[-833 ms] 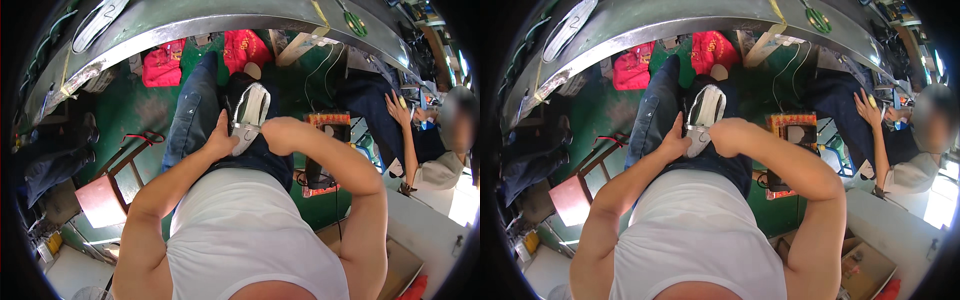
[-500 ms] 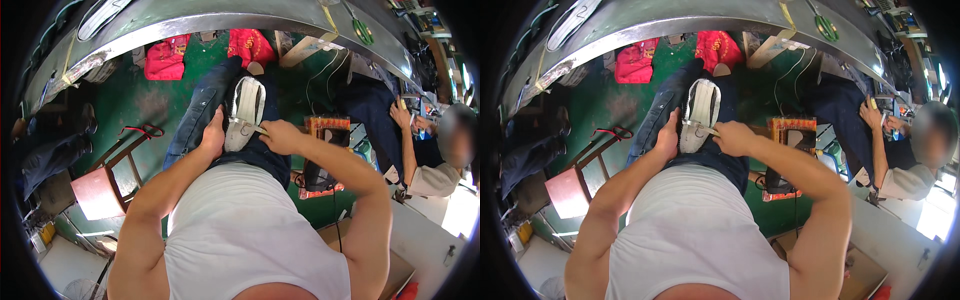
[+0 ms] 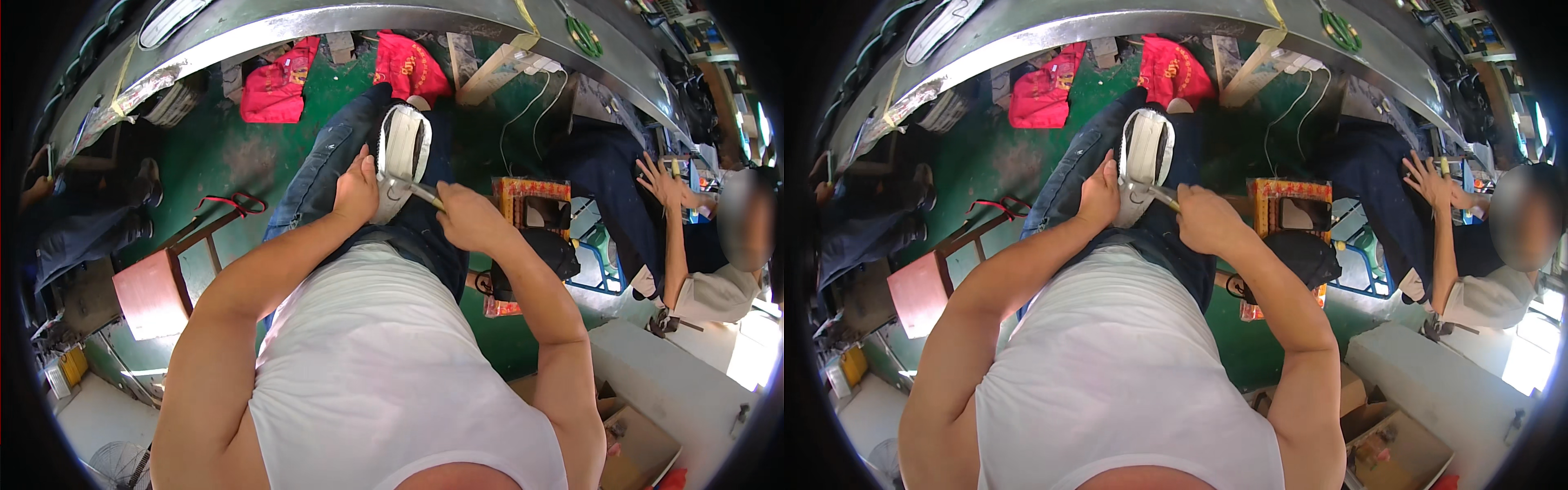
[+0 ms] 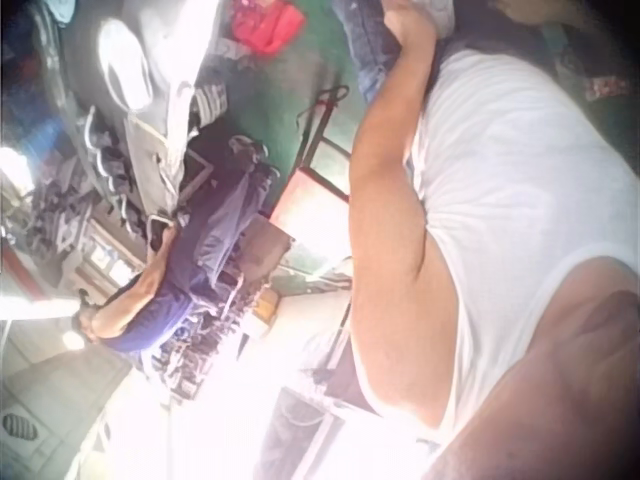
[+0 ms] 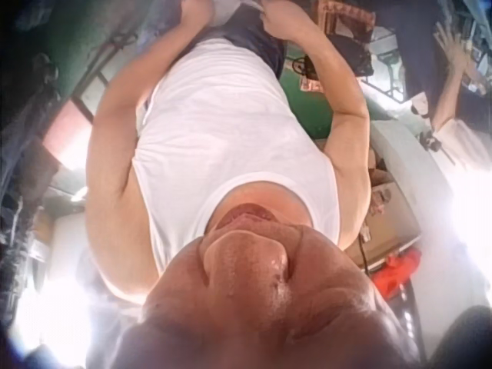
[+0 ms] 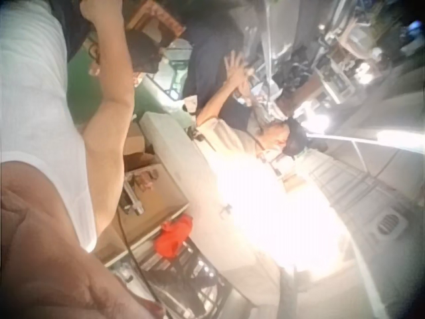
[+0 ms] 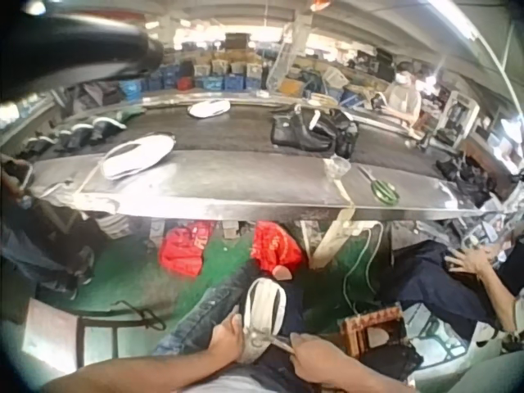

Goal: Hand-lasting shoe uppers using shoe pincers to secure the material to the last and sole.

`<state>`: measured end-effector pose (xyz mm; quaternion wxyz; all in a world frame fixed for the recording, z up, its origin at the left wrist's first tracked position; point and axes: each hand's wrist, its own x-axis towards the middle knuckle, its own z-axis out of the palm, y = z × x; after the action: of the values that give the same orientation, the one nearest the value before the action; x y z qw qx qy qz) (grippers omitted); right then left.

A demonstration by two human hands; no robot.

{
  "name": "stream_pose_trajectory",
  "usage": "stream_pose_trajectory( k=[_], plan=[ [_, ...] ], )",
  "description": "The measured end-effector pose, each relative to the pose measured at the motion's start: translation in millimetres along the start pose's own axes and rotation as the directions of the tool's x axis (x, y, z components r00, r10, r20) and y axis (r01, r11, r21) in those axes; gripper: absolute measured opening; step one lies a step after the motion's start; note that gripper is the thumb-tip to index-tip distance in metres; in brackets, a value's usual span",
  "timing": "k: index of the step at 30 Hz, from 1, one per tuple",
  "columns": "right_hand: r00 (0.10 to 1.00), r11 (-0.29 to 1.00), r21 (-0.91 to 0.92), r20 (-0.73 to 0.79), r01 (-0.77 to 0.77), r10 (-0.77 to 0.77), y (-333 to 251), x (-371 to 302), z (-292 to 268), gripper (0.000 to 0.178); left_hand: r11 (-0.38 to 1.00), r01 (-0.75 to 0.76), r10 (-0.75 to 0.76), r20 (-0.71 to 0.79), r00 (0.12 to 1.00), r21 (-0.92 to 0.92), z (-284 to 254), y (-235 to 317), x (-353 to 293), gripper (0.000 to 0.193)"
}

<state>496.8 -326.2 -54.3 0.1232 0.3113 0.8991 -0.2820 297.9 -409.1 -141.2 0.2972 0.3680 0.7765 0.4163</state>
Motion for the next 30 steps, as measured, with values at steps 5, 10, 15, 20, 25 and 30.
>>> stream_pose_trajectory(
  k=[5, 10, 15, 20, 25, 30],
  plan=[
    [0.953, 0.995, -0.097, -0.298, 0.021, -0.049, 3, 31, 2, 0.031, 0.996, -0.091, 0.091, 0.038, 0.995, 0.002, -3, -5, -3, 0.049],
    [0.941, 1.000, 0.016, -0.339, 0.001, 0.005, 19, 38, 30, 0.027, 0.969, -0.214, 0.207, 0.066, 0.976, 0.120, -7, -11, -3, 0.051],
    [0.972, 0.984, 0.117, -0.179, -0.133, 0.153, 34, 26, 16, 0.023, 0.874, -0.391, 0.299, 0.315, 0.901, 0.288, -22, 0, -6, 0.054],
    [0.903, 0.844, 0.433, 0.409, -0.317, 0.129, 39, 40, -49, 0.034, 0.882, -0.352, 0.246, 0.331, 0.911, 0.313, -28, 5, 6, 0.054],
    [0.981, 0.952, 0.296, -0.193, 0.079, -0.021, 24, 73, -14, 0.039, 0.873, -0.328, 0.161, 0.423, 0.892, 0.360, -33, 20, 6, 0.053],
    [0.978, 0.946, 0.311, -0.205, 0.091, -0.027, 24, 71, -18, 0.047, 0.872, -0.349, 0.174, 0.449, 0.876, 0.343, -38, 18, 9, 0.052]
  ],
)
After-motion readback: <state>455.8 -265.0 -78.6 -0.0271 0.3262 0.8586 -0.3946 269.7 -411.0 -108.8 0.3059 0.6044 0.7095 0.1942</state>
